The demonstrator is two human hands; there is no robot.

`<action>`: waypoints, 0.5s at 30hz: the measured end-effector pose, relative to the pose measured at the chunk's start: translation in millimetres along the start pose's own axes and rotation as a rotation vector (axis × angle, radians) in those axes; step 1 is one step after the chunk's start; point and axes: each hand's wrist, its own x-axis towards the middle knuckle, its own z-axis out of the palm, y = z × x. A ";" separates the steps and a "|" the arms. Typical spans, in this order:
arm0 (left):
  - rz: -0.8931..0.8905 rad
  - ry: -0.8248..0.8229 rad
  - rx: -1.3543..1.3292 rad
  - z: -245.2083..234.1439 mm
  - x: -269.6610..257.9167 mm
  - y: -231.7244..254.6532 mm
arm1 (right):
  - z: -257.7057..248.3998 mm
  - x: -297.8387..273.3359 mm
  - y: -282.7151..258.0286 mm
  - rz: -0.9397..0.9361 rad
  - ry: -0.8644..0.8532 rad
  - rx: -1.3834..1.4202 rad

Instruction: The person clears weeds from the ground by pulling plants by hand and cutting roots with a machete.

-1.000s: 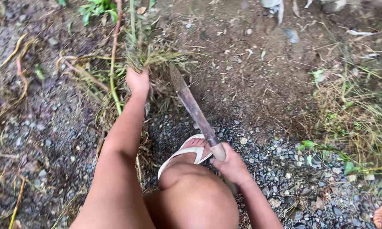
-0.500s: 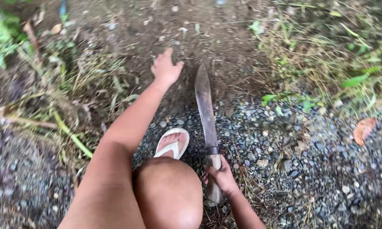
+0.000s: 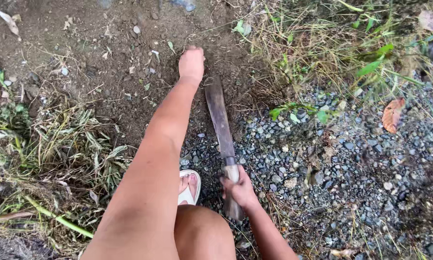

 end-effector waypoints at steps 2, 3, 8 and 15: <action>0.041 0.179 -0.103 2.8 6.4 -12.3 | -4.1 -19.0 15.3 0.023 0.003 -0.010; 0.029 0.183 -0.096 -7.9 8.3 -27.7 | -6.1 -31.2 25.4 0.038 0.005 0.021; -0.057 0.338 -0.155 -89.6 -18.9 -83.2 | -17.9 -42.0 41.8 0.128 -0.066 -0.058; 0.030 0.167 -0.152 -91.6 -50.2 -40.0 | 9.5 -5.4 18.4 0.104 -0.067 -0.128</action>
